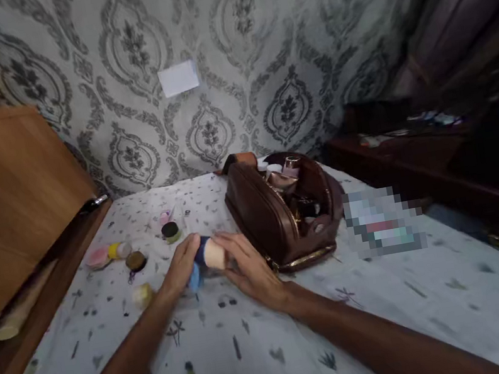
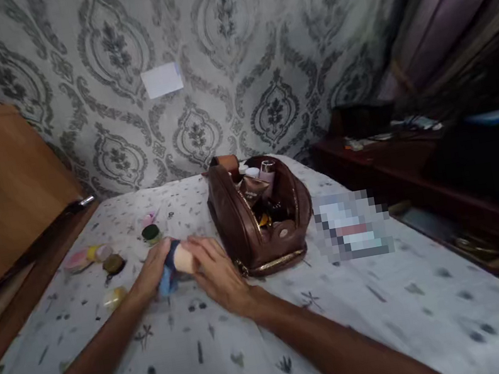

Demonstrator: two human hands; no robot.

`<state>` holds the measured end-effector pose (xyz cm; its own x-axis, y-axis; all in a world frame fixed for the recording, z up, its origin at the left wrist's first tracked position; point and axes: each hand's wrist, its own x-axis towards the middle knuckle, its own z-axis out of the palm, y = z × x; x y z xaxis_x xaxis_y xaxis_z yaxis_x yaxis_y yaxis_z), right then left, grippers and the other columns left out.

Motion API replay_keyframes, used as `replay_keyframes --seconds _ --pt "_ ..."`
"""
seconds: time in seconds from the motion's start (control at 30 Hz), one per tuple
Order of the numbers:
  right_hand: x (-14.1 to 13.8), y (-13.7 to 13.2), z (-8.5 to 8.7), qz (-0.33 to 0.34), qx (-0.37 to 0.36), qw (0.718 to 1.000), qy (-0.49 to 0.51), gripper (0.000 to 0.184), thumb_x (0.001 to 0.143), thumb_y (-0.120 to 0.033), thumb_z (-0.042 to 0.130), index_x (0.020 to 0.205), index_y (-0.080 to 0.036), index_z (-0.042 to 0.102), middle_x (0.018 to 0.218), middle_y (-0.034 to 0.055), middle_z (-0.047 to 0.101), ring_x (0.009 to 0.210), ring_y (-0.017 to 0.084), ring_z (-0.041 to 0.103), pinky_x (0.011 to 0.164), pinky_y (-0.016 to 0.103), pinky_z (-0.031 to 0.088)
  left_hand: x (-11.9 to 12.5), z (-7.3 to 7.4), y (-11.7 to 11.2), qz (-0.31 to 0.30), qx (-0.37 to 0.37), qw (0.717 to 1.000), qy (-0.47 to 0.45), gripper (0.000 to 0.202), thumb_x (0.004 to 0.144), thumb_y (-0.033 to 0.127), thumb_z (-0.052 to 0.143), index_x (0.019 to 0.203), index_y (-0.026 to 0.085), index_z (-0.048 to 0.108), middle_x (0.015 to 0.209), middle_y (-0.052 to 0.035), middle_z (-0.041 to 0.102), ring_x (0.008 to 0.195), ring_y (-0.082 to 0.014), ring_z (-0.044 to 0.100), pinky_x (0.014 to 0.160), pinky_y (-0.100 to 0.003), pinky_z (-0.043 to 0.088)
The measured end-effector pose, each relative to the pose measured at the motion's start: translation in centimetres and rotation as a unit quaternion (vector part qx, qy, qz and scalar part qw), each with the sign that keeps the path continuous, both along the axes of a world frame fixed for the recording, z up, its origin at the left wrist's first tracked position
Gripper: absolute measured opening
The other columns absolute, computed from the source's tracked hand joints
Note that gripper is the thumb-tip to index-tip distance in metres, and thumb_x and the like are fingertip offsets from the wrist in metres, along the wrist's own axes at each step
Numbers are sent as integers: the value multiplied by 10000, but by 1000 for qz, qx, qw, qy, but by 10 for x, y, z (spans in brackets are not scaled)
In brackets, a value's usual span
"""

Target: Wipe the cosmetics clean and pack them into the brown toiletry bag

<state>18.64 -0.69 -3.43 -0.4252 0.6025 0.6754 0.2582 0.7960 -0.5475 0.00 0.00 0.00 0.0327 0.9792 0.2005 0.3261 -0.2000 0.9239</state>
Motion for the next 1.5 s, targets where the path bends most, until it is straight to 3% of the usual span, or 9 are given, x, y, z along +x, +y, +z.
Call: replay_keyframes --seconds 0.2,0.37,0.6,0.73,0.9,1.03,1.13,1.3,1.5 --pt "-2 -4 4 -15 -227 968 105 505 887 -438 629 1299 -211 447 1158 110 639 969 232 658 833 394 560 1 2 -3 -9 16 1000 -17 456 840 647 539 833 197 614 803 -14 599 777 -180 544 707 -271 457" --pt "-7 5 4 49 -471 856 209 527 848 -706 541 1018 -207 536 637 -35 580 523 145 597 472 249 444 -2 6 -5 -62 33 997 -20 392 786 513 680 996 184 641 943 -36 648 890 -197 586 795 -273 473" --pt "-8 3 10 110 -521 775 340 596 649 -554 841 1059 -209 582 775 -36 655 591 94 604 544 207 445 2 -4 -3 -19 -51 988 -147 528 730 595 727 1043 187 608 822 10 590 561 -92 481 454 -191 380" --pt "-11 1 12 112 -479 796 354 636 566 -381 915 1116 -215 644 981 10 705 822 152 650 680 248 497 13 -9 -7 5 -64 971 -232 525 744 646 705 1000 208 569 705 66 508 470 -63 409 407 -177 361" --pt "-11 -1 18 83 -452 801 383 540 602 -417 877 1065 -223 677 1050 20 719 1018 206 643 952 340 484 11 -9 -9 -43 -31 992 -112 462 822 656 627 791 197 585 625 52 479 510 -85 450 468 -183 404" --pt "-10 -3 21 91 -484 786 374 562 633 -458 831 1100 -231 616 1057 37 694 964 220 654 821 351 538 4 2 -9 40 49 997 -45 464 933 617 476 843 197 653 737 -21 605 728 -161 597 680 -252 501" --pt "-10 -4 15 57 -474 837 268 518 645 -476 804 1032 -204 592 923 15 654 830 195 631 679 305 518 6 9 -15 68 143 987 1 405 972 546 438 1074 222 659 980 -57 663 914 -197 622 830 -306 505" --pt "-10 -7 4 -25 -285 957 52 388 709 -361 767 1019 -181 619 896 8 639 842 197 611 790 336 495 17 5 -25 -119 203 964 120 277 962 413 511 949 204 692 1073 -87 665 1035 -223 611 956 -342 454" --pt "-5 -9 2 -88 -81 990 -76 605 661 -396 877 1155 -187 597 1057 86 622 1004 270 582 882 412 510 24 0 -28 -52 85 994 39 291 974 454 476 881 206 595 853 -11 605 815 -170 569 769 -272 451"
